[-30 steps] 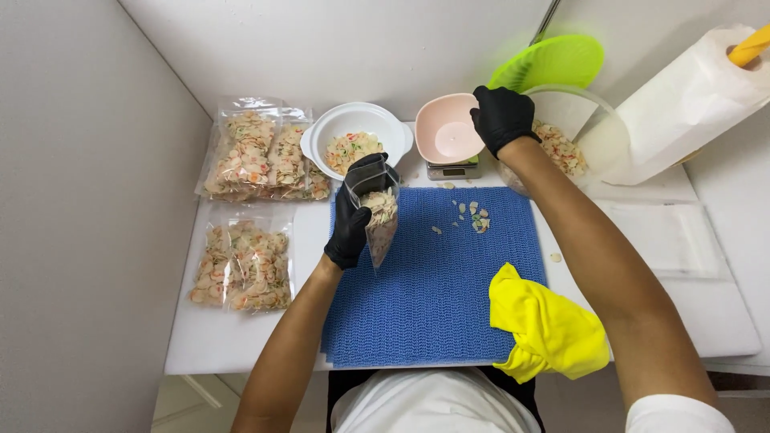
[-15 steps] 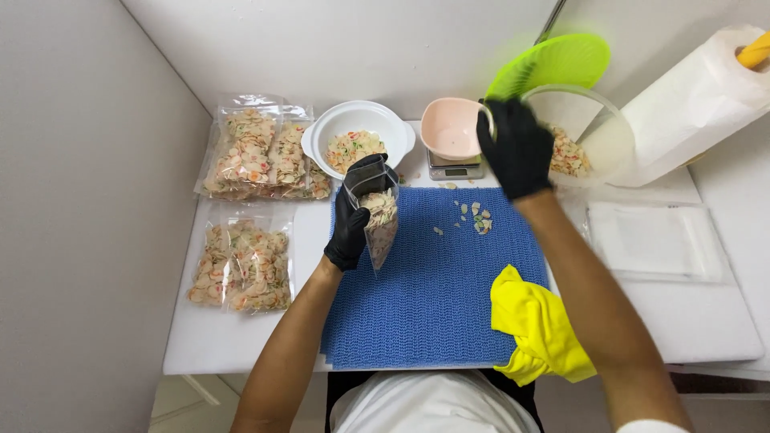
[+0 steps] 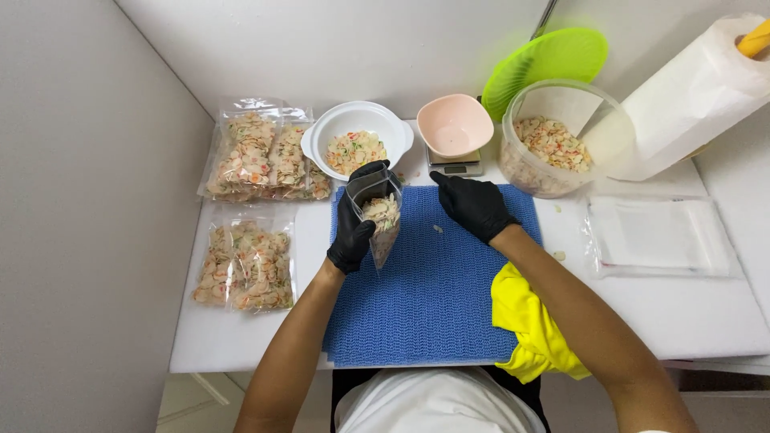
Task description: Weighing a food mixture on a digital scale and transferring it into small plastic bags for packaging.
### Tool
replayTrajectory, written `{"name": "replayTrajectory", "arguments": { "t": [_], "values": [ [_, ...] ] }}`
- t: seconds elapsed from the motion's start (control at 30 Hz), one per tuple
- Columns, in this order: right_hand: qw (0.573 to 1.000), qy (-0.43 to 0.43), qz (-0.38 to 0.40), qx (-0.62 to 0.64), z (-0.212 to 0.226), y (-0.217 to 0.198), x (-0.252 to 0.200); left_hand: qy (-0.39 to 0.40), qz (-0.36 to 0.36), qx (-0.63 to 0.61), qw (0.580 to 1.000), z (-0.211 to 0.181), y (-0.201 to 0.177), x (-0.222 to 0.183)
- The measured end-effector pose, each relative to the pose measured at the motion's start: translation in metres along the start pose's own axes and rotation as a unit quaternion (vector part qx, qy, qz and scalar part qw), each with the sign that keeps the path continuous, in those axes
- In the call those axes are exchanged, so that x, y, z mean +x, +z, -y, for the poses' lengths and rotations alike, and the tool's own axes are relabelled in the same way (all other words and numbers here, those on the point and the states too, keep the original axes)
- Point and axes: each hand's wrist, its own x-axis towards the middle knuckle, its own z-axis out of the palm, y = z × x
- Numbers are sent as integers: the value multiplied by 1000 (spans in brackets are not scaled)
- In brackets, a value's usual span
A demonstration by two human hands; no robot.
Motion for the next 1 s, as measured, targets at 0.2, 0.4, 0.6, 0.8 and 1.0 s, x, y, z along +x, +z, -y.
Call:
{"name": "replayTrajectory", "arguments": {
  "t": [0.2, 0.4, 0.6, 0.8, 1.0],
  "values": [
    [988, 91, 74, 102, 8, -14, 9, -11, 24, 26, 999, -8, 12, -1],
    [982, 112, 107, 111, 0, -2, 16, 10, 50, 62, 997, -8, 19, -1],
    [980, 102, 64, 161, -2, -18, 14, 4, 38, 70, 997, -13, 19, -5],
    [922, -6, -180, 344, 42, -115, -10, -6, -30, -25, 999, -24, 25, 5],
    [858, -25, -216, 465, 93, -118, -31, -4, -32, 213, 976, -35, 60, 3]
  ]
}}
